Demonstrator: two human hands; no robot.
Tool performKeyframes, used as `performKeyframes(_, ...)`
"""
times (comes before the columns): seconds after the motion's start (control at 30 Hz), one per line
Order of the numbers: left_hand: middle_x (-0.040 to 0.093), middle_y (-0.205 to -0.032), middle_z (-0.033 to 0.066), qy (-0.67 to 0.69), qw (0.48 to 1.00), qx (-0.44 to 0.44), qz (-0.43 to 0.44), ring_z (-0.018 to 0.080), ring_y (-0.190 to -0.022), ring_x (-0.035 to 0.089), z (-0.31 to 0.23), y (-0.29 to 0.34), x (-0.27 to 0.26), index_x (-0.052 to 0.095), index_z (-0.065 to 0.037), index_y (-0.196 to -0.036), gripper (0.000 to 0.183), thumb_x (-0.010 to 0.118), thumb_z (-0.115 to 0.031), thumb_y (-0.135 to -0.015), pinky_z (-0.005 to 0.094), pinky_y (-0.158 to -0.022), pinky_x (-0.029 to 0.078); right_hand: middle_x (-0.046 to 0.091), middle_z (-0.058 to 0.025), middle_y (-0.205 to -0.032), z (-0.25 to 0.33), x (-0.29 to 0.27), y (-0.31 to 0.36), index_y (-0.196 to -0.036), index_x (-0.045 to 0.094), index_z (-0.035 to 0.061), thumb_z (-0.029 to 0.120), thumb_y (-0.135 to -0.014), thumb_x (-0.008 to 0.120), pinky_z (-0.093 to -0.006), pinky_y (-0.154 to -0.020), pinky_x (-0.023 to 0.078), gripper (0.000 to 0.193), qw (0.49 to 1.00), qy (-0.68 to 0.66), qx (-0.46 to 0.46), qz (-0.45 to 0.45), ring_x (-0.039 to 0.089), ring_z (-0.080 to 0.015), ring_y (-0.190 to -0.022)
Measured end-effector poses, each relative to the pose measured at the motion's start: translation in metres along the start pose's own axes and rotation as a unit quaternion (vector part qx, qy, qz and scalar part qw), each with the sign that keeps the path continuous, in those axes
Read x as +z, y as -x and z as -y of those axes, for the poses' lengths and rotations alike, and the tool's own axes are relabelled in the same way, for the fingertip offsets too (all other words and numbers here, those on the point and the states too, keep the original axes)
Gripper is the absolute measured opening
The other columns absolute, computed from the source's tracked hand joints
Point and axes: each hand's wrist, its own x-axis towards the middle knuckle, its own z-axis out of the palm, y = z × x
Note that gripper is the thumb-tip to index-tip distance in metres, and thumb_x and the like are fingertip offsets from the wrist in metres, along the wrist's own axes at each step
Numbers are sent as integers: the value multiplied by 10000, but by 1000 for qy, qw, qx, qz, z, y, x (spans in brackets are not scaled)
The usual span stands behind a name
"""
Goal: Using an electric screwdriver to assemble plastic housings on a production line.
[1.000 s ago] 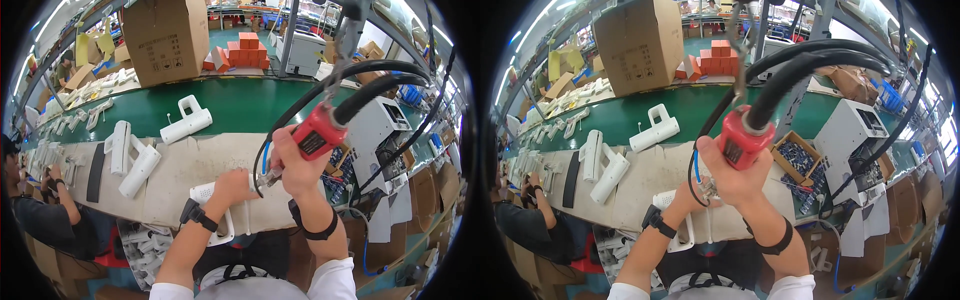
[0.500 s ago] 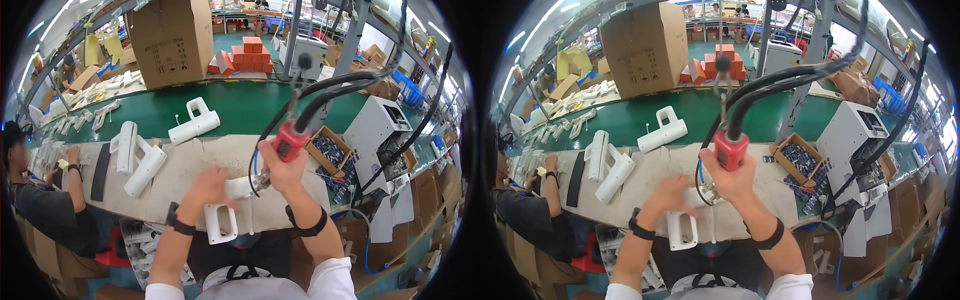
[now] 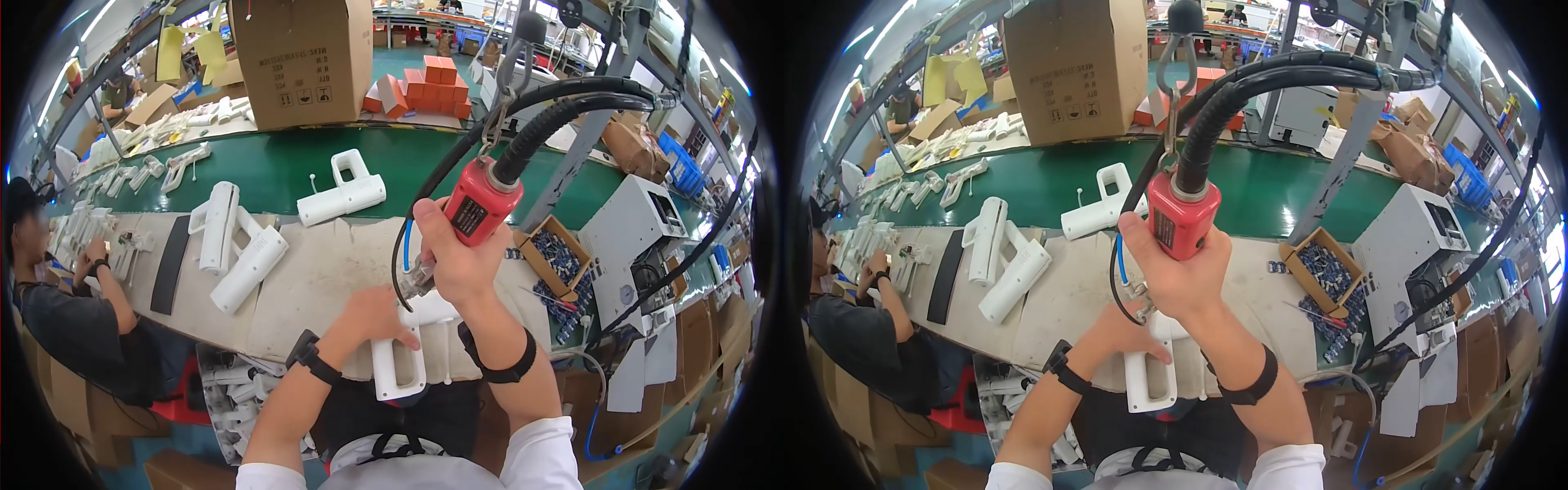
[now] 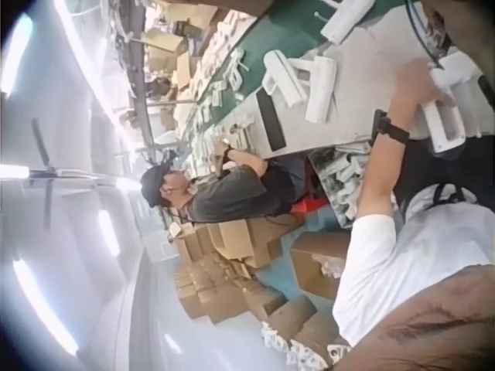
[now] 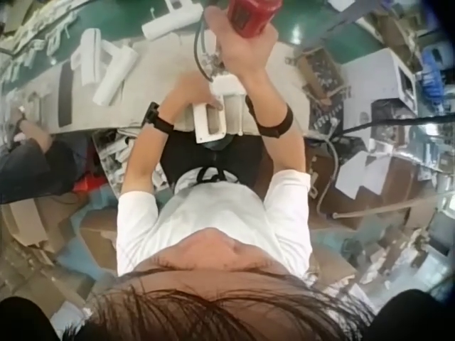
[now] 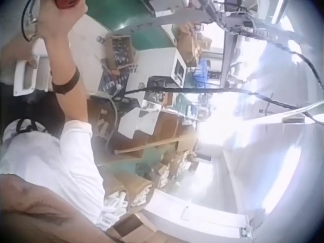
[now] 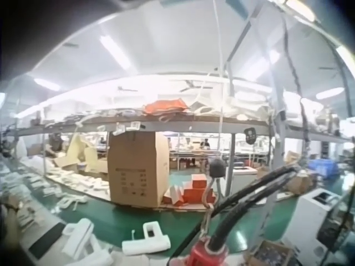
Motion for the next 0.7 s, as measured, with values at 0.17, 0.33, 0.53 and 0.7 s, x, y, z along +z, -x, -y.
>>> performKeyframes(0.17, 665, -1020, 142, 3, 1000, -6, -1, 317, -956, 637, 2, -1, 3, 595, -101, -1148, 881, 843, -542, -427, 393, -842, 497, 554, -11, -577, -33, 6, 9, -786, 591, 15, 122, -801, 732, -225, -403, 382, 177, 997, 8, 72, -4, 493, -72, -432)
performKeyframes(0.33, 648, -1059, 160, 61, 996, -4, -59, 307, -978, 631, 24, -8, 33, 586, -55, -1163, 918, 842, -547, -432, 397, -830, 500, 548, -7, -566, -32, 10, 11, -784, 591, 27, 159, -809, 736, -221, -405, 378, 197, 999, 8, 53, 12, 491, -72, -432)
performKeyframes(0.53, 642, -1023, 150, 31, 998, 46, 6, 306, -977, 624, 14, -42, 19, 607, -20, -1050, 827, 842, -539, -452, 408, -840, 499, 534, -11, -549, 26, -17, 6, -811, 569, 15, 142, -814, 727, -225, -382, 375, 202, 999, -22, -26, -16, 494, -91, -409)
performKeyframes(0.7, 644, -997, 148, 0, 984, 151, -93, 310, -956, 626, 32, -70, 45, 611, -40, -1039, 726, 824, -509, -527, 422, -820, 502, 531, -17, -538, 29, -24, 13, -819, 560, 6, 98, -812, 709, -223, -372, 377, 176, 1000, 1, -6, 9, 489, -98, -394)
